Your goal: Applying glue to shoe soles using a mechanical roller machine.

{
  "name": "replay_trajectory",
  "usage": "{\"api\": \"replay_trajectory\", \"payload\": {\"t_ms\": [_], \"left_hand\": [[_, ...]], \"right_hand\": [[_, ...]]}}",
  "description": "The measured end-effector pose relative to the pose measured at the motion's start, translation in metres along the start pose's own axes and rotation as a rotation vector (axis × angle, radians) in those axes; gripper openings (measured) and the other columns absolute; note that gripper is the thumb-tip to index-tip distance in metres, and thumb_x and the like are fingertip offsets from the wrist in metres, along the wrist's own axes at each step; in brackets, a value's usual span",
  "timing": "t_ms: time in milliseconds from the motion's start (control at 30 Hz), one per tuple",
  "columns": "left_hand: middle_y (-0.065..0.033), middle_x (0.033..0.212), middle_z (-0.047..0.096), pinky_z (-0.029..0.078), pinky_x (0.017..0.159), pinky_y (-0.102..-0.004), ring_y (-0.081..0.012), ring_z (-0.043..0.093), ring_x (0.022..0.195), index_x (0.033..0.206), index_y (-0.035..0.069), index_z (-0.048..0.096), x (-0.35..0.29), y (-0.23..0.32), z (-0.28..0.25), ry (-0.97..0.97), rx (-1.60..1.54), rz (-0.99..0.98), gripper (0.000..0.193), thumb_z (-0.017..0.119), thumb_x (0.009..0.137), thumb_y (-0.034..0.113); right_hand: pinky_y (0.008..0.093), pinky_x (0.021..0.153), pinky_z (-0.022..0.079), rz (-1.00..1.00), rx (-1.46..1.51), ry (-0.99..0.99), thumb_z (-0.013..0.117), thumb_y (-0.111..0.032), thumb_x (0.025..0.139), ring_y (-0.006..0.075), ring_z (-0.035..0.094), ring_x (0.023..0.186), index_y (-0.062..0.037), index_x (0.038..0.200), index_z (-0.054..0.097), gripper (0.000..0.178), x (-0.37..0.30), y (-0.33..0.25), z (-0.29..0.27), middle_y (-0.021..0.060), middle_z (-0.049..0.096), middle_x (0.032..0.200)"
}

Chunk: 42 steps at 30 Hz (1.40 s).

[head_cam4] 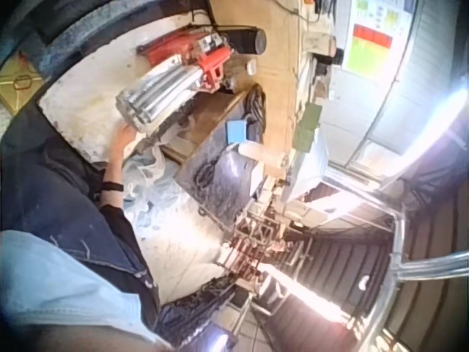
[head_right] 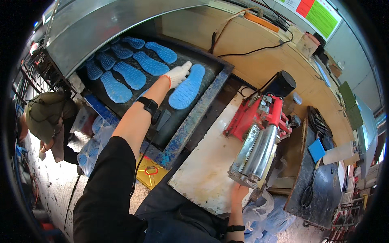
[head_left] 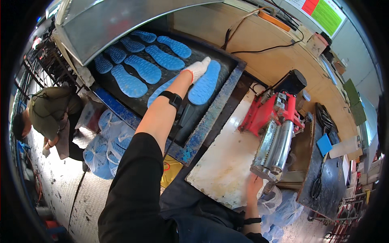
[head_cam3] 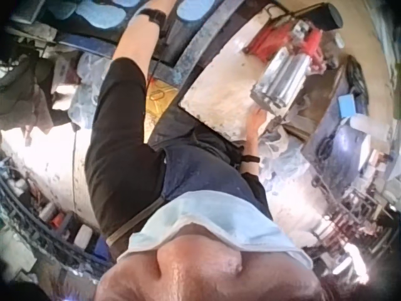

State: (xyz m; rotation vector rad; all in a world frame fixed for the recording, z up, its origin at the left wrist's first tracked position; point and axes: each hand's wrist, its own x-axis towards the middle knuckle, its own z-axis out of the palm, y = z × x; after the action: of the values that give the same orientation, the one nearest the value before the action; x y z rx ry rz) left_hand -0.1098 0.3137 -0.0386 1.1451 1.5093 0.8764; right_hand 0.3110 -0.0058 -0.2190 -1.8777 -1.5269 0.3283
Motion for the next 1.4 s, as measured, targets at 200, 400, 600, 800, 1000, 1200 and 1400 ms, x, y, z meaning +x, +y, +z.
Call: {"api": "replay_trajectory", "payload": {"t_ms": [200, 400, 600, 800, 1000, 1200, 1400], "left_hand": [[-0.0226, 0.11, 0.063, 0.044, 0.092, -0.0407, -0.0307, 0.061, 0.104, 0.113, -0.004, 0.058, -0.046, 0.023, -0.01, 0.277, 0.539, 0.35, 0.058, 0.039, 0.094, 0.048], [-0.0009, 0.067, 0.051, 0.037, 0.053, -0.0284, -0.0106, 0.044, 0.057, 0.083, 0.003, 0.061, -0.208, -0.012, 0.018, -0.017, 0.164, 0.377, 0.03, 0.05, 0.095, 0.028], [-0.0047, 0.086, 0.062, 0.045, 0.067, -0.0245, -0.0118, 0.055, 0.073, 0.108, -0.002, 0.064, -0.255, -0.087, 0.058, 0.15, 0.255, 0.384, 0.028, 0.048, 0.097, 0.018], [-0.0165, 0.102, 0.064, 0.047, 0.085, -0.0343, -0.0285, 0.061, 0.094, 0.105, -0.004, 0.063, -0.247, -0.105, 0.063, 0.254, 0.62, 0.648, 0.026, 0.044, 0.096, 0.012], [-0.016, 0.098, 0.062, 0.045, 0.082, -0.0346, -0.0279, 0.058, 0.088, 0.104, -0.004, 0.062, -0.251, -0.096, 0.075, 0.278, 0.774, 0.686, 0.027, 0.042, 0.095, 0.012], [-0.0183, 0.094, 0.061, 0.046, 0.079, -0.0375, -0.0332, 0.059, 0.085, 0.102, -0.003, 0.061, -0.249, -0.091, 0.081, 0.286, 0.839, 0.667, 0.026, 0.042, 0.093, 0.012], [-0.0177, 0.095, 0.061, 0.047, 0.079, -0.0364, -0.0314, 0.06, 0.086, 0.104, -0.002, 0.06, -0.251, -0.09, 0.081, 0.288, 0.86, 0.644, 0.025, 0.043, 0.093, 0.013]], "right_hand": [[0.0408, 0.068, 0.045, -0.077, -0.008, 0.023, 0.048, -0.021, 0.095, 0.0331, 0.06, 0.075, 0.0022, 0.096, 0.061, 0.027, -0.001, 0.006, 0.003, 0.0175, 0.061, 0.077], [0.0412, 0.068, 0.045, 0.088, 0.013, -0.032, 0.05, -0.024, 0.093, 0.0333, 0.059, 0.074, 0.0018, 0.091, 0.063, 0.029, 0.001, -0.001, 0.003, 0.0207, 0.062, 0.078], [0.0296, 0.071, 0.049, 0.033, 0.484, 0.178, 0.052, -0.013, 0.094, 0.019, 0.062, 0.076, -0.0037, 0.109, 0.059, 0.019, 0.063, -0.011, -0.029, 0.012, 0.064, 0.085], [0.0392, 0.081, 0.049, 0.047, 0.352, 0.249, 0.057, -0.02, 0.09, 0.0316, 0.063, 0.098, -0.0067, 0.11, 0.062, 0.025, 0.199, 0.016, -0.044, 0.0162, 0.066, 0.102], [0.0441, 0.087, 0.047, 0.039, 0.111, -0.031, 0.056, -0.018, 0.088, 0.0366, 0.059, 0.105, -0.0088, 0.121, 0.057, 0.034, 0.292, 0.023, -0.007, 0.0182, 0.063, 0.112], [0.0442, 0.089, 0.046, 0.095, 0.14, -0.175, 0.053, -0.009, 0.086, 0.0392, 0.058, 0.107, -0.0089, 0.126, 0.054, 0.041, 0.344, 0.038, 0.031, 0.0216, 0.061, 0.116], [0.0467, 0.082, 0.047, -0.151, 0.101, -0.066, 0.05, -0.015, 0.087, 0.0393, 0.062, 0.097, -0.0092, 0.107, 0.064, 0.025, 0.373, 0.044, 0.044, 0.0239, 0.064, 0.101]]}}
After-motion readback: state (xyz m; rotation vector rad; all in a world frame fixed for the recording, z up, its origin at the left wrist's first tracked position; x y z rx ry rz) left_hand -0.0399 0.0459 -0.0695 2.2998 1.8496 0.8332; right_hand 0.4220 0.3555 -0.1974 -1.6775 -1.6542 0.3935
